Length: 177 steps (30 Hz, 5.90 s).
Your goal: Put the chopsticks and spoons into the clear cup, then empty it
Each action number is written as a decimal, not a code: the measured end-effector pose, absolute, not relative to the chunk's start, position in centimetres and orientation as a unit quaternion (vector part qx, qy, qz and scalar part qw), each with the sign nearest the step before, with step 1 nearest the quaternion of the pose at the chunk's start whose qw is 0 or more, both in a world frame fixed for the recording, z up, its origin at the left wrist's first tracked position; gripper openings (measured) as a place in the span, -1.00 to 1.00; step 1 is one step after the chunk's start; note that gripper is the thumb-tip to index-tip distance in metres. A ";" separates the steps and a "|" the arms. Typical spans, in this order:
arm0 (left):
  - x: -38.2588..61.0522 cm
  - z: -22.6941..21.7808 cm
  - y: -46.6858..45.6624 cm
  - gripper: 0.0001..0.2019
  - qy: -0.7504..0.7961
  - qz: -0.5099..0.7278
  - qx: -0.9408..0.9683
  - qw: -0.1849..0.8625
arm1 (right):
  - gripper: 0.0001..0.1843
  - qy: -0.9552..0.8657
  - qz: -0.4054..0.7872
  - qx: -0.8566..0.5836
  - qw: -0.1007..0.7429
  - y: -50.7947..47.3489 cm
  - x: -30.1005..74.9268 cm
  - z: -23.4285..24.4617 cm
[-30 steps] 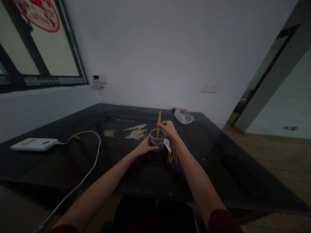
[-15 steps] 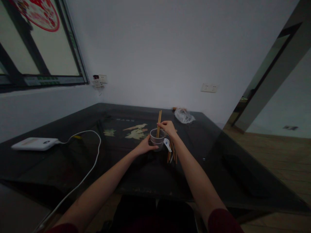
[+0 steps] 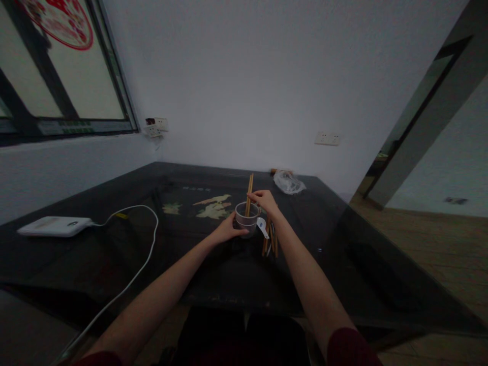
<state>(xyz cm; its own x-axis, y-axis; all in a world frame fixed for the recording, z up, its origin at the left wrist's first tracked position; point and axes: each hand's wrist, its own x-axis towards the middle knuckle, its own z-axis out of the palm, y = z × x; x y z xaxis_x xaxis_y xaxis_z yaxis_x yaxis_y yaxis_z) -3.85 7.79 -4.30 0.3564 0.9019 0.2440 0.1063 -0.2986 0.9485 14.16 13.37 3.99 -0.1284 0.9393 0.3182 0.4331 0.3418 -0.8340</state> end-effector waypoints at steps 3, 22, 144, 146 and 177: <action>-3.8 -4.0 7.6 -0.14 0.372 0.429 0.679 0.465 | -0.60 -0.694 0.286 -0.491 0.442 13.4 14.1 4.1; -3.6 -2.8 6.7 -0.16 0.380 0.409 0.674 0.484 | -0.59 -0.627 0.298 -0.542 0.474 6.5 23.7 0.9; 5.0 0.9 1.4 -0.79 0.455 0.303 0.737 0.399 | -0.83 -0.612 0.418 -0.488 0.462 4.7 20.9 1.7; 5.0 0.9 1.4 -0.77 0.453 0.295 0.742 0.396 | -0.88 -0.619 0.353 -0.542 0.445 5.2 21.4 1.2; 5.2 0.7 1.5 -0.80 0.458 0.272 0.736 0.418 | -0.76 -0.682 0.088 -0.719 0.098 4.4 21.3 0.1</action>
